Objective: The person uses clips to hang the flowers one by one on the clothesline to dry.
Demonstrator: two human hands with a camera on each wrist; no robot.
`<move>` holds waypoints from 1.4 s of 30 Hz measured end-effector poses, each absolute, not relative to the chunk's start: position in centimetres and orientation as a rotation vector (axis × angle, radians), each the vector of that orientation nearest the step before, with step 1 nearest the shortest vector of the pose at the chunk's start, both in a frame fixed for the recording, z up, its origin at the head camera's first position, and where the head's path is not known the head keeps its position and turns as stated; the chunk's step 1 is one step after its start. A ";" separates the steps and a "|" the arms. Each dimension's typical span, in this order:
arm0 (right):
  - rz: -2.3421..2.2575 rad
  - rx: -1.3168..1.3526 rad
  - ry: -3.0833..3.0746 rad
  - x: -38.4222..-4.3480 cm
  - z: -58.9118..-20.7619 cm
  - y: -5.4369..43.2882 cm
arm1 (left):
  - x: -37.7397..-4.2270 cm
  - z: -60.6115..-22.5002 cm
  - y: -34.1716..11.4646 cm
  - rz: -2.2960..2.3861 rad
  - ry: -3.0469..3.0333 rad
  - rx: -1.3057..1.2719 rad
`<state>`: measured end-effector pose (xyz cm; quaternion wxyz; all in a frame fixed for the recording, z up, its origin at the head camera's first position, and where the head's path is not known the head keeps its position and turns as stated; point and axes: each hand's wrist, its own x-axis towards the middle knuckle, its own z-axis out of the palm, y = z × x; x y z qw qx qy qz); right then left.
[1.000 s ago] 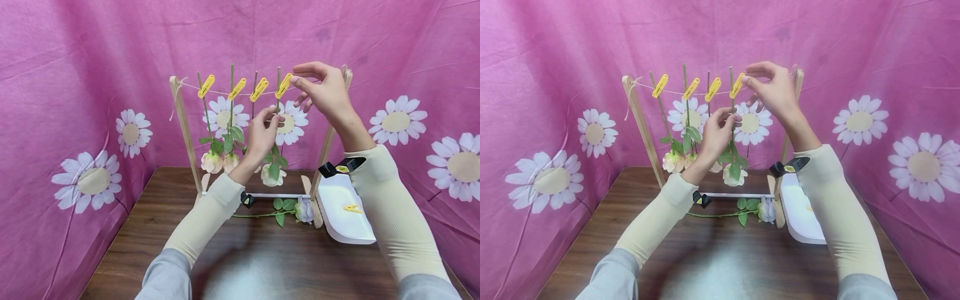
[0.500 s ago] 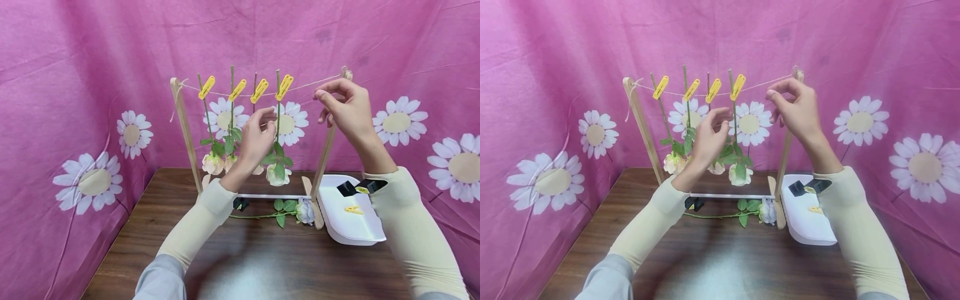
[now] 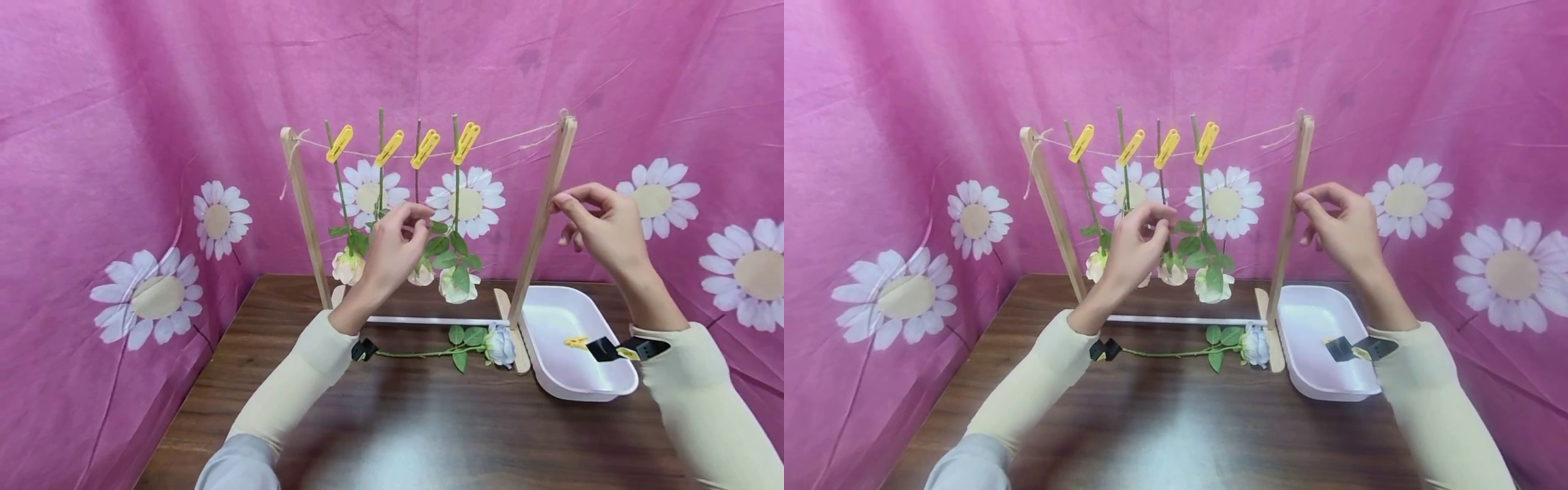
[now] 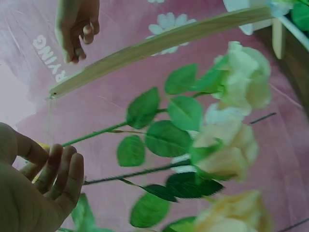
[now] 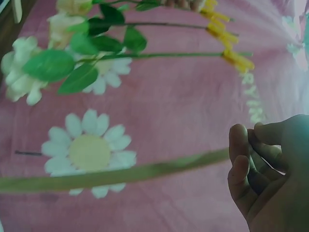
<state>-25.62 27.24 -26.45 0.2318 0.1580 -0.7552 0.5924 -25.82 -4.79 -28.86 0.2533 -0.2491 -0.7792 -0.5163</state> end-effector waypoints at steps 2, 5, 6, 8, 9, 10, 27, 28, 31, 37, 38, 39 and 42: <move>1.569 0.402 -2.117 -25.6 -27.4 28.2 | -25.8 -29.7 -5.3 -1.385 -2.136 -0.716; 1.444 0.304 -2.218 -25.5 -29.0 29.5 | -25.8 -31.1 -6.1 -1.345 -2.176 -0.767; 1.401 0.272 -2.254 -25.4 -29.6 29.9 | -25.8 -31.5 -6.4 -1.327 -2.194 -0.777; 1.348 0.228 -2.304 -25.4 -30.8 30.8 | -25.7 -32.5 -6.9 -1.296 -2.228 -0.795; 1.312 0.205 -2.327 -25.3 -31.4 31.2 | -25.6 -32.9 -7.2 -1.279 -2.247 -0.798; 1.281 0.189 -2.352 -25.3 -31.9 31.6 | -25.6 -33.4 -7.5 -1.264 -2.264 -0.799; 0.805 0.226 -2.876 -27.1 -39.7 36.9 | -26.2 -42.2 -13.0 -1.201 -2.578 -0.796; 0.792 0.234 -2.911 -27.3 -40.1 37.1 | -26.3 -42.6 -13.3 -1.210 -2.598 -0.795; 0.752 0.251 -3.007 -27.6 -41.1 37.6 | -26.6 -43.8 -14.4 -1.222 -2.665 -0.809; 0.575 0.342 -3.113 -28.0 -43.1 38.3 | -27.1 -45.9 -16.4 -1.093 -2.799 -0.920; 0.533 0.365 -3.119 -28.1 -43.4 38.4 | -27.2 -46.2 -16.7 -1.057 -2.821 -0.942; 0.492 0.383 -3.129 -28.2 -43.7 38.4 | -27.2 -46.6 -17.1 -1.015 -2.843 -0.963; 0.408 0.411 -3.170 -28.3 -44.5 38.7 | -27.3 -47.4 -18.0 -0.898 -2.905 -1.029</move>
